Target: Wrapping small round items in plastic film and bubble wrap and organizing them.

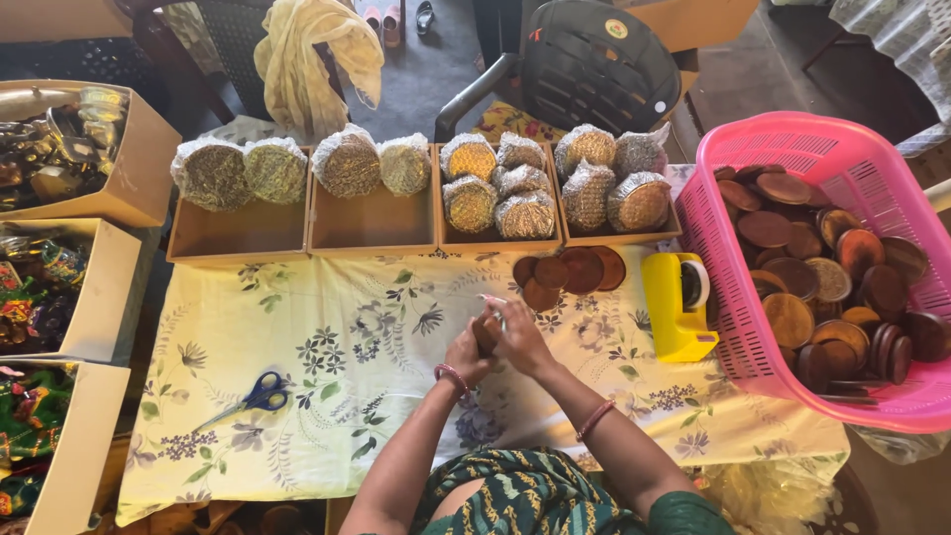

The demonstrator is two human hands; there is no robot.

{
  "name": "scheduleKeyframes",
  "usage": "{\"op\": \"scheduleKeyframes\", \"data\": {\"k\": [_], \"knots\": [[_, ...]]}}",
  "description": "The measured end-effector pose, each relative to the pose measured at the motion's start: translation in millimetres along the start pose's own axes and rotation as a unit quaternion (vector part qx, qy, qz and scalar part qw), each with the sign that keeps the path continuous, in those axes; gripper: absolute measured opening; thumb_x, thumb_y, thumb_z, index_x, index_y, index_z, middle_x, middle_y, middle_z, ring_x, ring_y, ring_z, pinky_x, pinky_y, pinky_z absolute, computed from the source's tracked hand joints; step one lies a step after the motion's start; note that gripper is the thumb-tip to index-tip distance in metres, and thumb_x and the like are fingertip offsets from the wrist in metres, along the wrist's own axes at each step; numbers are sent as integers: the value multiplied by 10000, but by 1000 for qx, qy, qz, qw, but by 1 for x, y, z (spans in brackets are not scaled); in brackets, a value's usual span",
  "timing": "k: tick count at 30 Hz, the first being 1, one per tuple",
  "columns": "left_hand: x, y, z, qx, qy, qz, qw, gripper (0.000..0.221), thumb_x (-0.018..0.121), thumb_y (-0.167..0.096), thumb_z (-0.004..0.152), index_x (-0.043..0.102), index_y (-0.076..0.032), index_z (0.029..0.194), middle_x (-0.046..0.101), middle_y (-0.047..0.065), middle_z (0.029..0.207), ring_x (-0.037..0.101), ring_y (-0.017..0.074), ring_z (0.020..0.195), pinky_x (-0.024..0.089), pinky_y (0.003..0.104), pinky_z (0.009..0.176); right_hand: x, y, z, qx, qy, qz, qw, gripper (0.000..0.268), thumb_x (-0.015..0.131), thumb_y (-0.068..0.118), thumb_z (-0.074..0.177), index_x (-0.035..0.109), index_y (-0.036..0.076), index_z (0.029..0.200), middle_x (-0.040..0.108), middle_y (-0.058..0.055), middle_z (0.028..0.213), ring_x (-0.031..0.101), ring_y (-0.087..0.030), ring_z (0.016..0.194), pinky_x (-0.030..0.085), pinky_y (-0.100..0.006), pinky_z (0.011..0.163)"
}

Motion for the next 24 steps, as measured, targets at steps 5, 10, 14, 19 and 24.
{"op": "scheduleKeyframes", "data": {"k": [5, 10, 14, 19, 24], "knots": [[23, 24, 10, 78, -22, 41, 996, 561, 702, -220, 848, 489, -83, 1349, 692, 245, 1130, 648, 441, 1061, 520, 515, 874, -9, 87, -31, -245, -28, -187, 951, 612, 596, 456, 952, 539, 76, 1428, 511, -185, 1443, 394, -410, 1400, 235, -543, 1183], [10, 14, 5, 46, -28, 23, 998, 652, 780, -251, 761, 466, -56, 1298, 667, 229, 1080, 629, 439, 1037, 511, 520, 878, 4, 26, 2, -142, -34, -73, 987, 512, 507, 429, 1020, 579, 130, 1429, 526, -149, 1506, 402, -342, 1449, 254, -503, 1249], [21, 30, 8, 41, 23, 37, 998, 465, 798, -260, 758, 605, -99, 1149, 704, 192, 1125, 668, 407, 1048, 530, 510, 913, 1, 52, -4, -119, -46, -88, 988, 516, 537, 459, 1000, 605, 114, 1378, 554, -157, 1456, 435, -363, 1404, 302, -500, 1189], [-14, -34, -14, 308, -151, 79, 936, 729, 815, -143, 719, 527, -20, 1377, 661, 312, 1253, 625, 474, 1130, 502, 520, 926, 1, 84, -16, -274, -100, -233, 928, 512, 559, 460, 964, 636, 85, 1304, 582, -176, 1344, 452, -399, 1339, 295, -542, 1134], [18, 27, -1, 36, -9, 3, 999, 644, 795, -158, 697, 522, -79, 1275, 700, 218, 1044, 645, 442, 1042, 515, 520, 911, 24, -39, 23, 73, -33, 52, 995, 432, 506, 471, 1057, 663, 145, 1295, 612, -121, 1345, 582, -283, 1311, 463, -432, 1150]]}}
Point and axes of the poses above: each hand's wrist, its own z-axis towards the middle knuckle, its own x-axis out of the palm, y = z × x, the point moved 7 cm from there along z, towards the middle knuckle
